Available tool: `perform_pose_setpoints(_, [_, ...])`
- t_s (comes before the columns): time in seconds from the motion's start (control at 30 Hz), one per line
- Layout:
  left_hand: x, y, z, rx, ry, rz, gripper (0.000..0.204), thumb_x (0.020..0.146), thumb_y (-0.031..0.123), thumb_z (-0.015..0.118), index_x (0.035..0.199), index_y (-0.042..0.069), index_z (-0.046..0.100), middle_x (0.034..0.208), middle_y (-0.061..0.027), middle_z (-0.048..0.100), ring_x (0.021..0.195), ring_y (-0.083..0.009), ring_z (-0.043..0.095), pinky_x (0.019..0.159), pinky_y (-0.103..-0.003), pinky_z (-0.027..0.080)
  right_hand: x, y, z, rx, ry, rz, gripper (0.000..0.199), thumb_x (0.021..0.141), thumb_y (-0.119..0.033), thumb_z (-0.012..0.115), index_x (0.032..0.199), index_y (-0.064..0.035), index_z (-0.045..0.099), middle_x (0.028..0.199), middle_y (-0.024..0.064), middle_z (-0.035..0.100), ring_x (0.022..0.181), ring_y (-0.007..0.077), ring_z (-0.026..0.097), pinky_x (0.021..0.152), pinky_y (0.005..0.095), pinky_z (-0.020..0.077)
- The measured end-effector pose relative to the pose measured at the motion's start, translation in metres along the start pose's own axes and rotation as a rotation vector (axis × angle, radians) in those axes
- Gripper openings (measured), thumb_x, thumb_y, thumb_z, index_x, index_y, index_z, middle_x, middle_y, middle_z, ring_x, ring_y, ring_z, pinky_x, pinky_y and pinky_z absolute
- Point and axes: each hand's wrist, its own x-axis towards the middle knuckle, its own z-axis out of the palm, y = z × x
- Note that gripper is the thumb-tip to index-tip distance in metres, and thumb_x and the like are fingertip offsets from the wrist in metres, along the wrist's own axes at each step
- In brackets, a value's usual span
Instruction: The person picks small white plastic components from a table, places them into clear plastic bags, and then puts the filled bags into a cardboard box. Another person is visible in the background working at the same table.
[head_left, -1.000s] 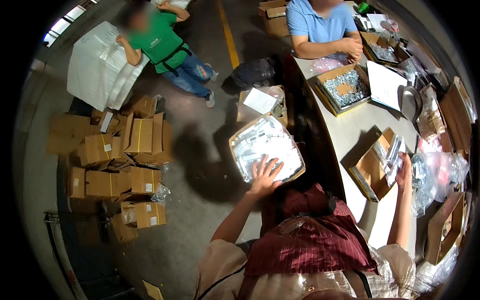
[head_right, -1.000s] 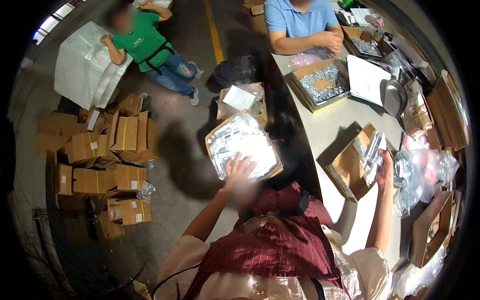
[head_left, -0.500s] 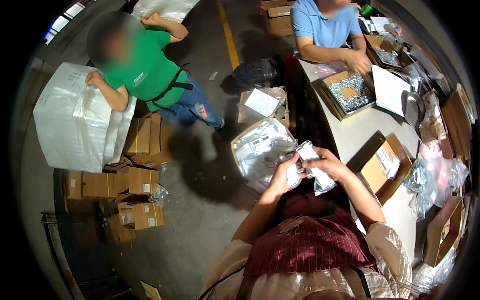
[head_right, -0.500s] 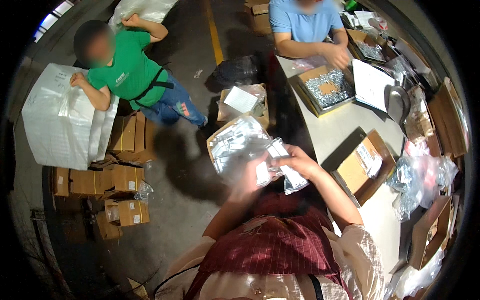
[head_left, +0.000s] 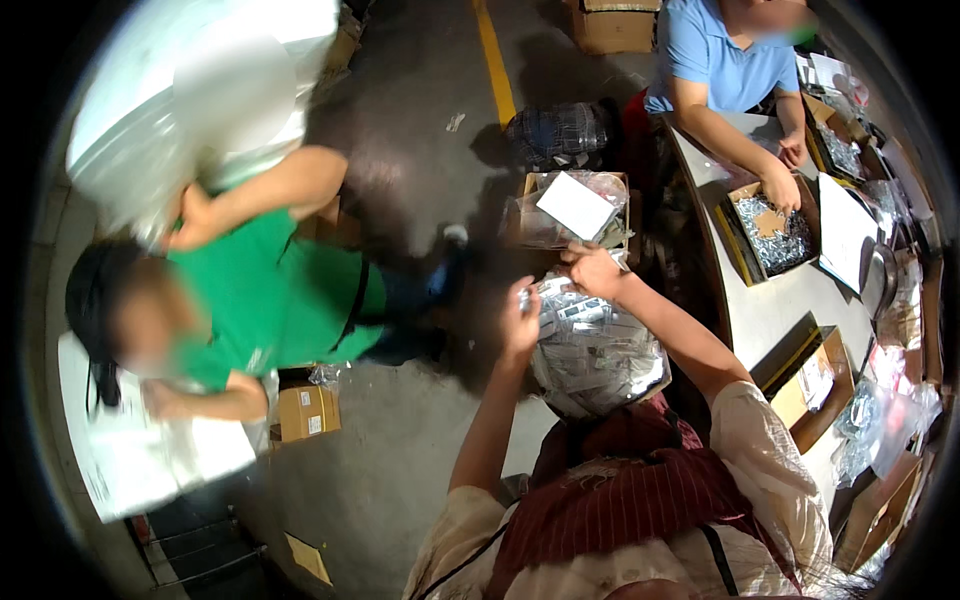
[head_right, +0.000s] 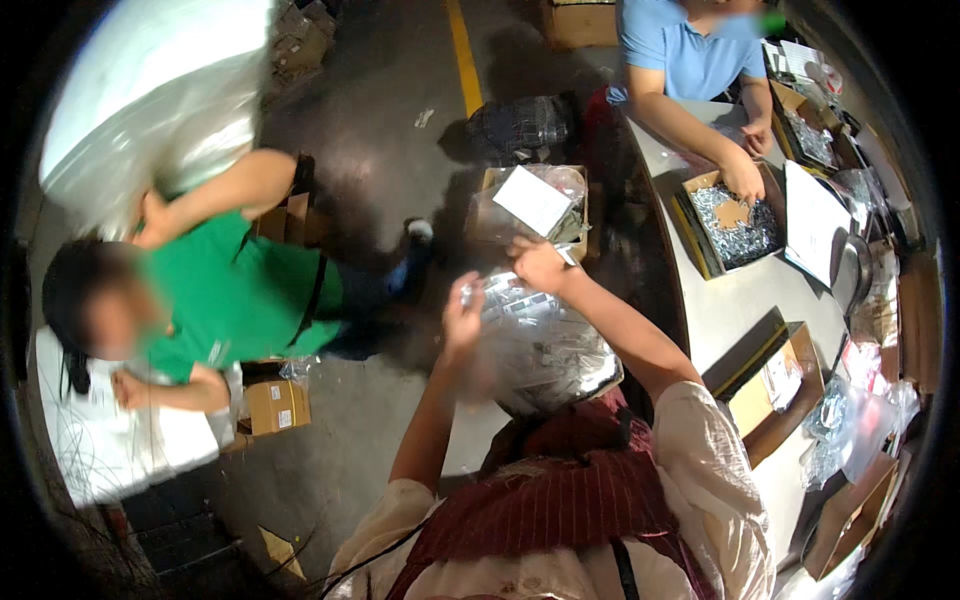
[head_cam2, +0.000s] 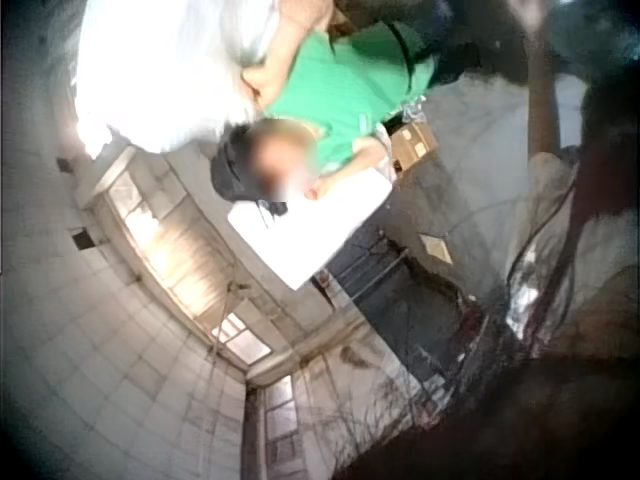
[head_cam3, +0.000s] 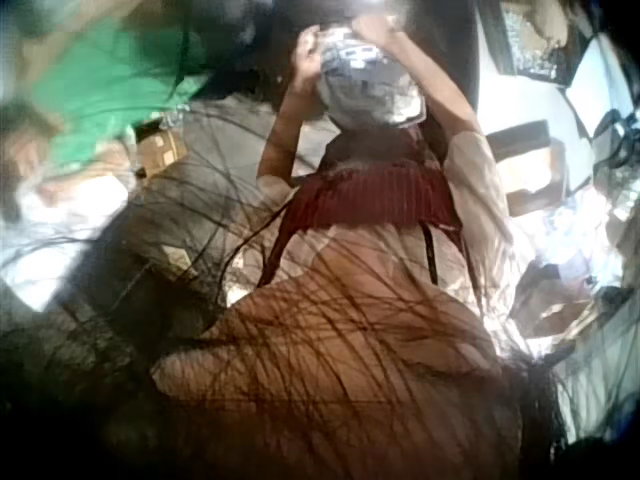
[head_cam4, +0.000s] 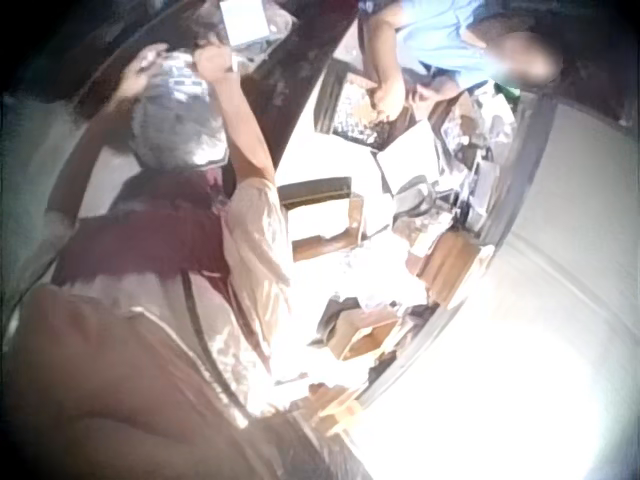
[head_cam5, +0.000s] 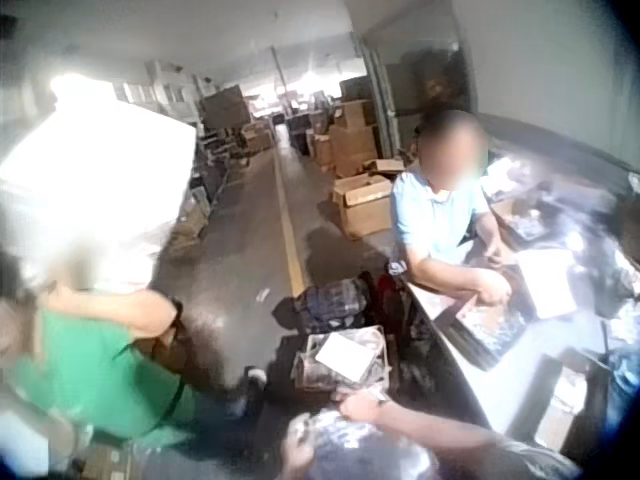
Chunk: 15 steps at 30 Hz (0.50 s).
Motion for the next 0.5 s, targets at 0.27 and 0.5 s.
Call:
perform_pose_setpoints(0.27, [-0.01,-0.015,0.021,0.65,-0.084,0.406,0.039,0.091,0.014,0.068,0.129,0.008,0.063,0.116,-0.0154,0.068,0.11,-0.038,0.061,0.098,-0.048,0.05,-0.026,0.006,0.002,-0.004,-0.047,-0.121,0.063,0.082,-0.027,0.068,0.143,-0.0117,0.062,0.115,-0.0029,0.065,0.113,0.0198,0.052,0.099,0.035,0.0404])
perform_pose_setpoints(0.5, [-0.01,0.009,0.023,0.419,-0.072,0.098,0.047,0.089,0.006,0.066,0.136,0.006,0.06,0.13,-0.0191,0.064,0.122,-0.0394,0.059,0.105,-0.048,0.047,-0.026,0.02,0.018,0.181,-0.049,-0.033,0.06,0.08,-0.026,0.073,0.139,-0.0131,0.066,0.127,-0.0005,0.068,0.119,0.0234,0.052,0.105,0.0405,0.0405])
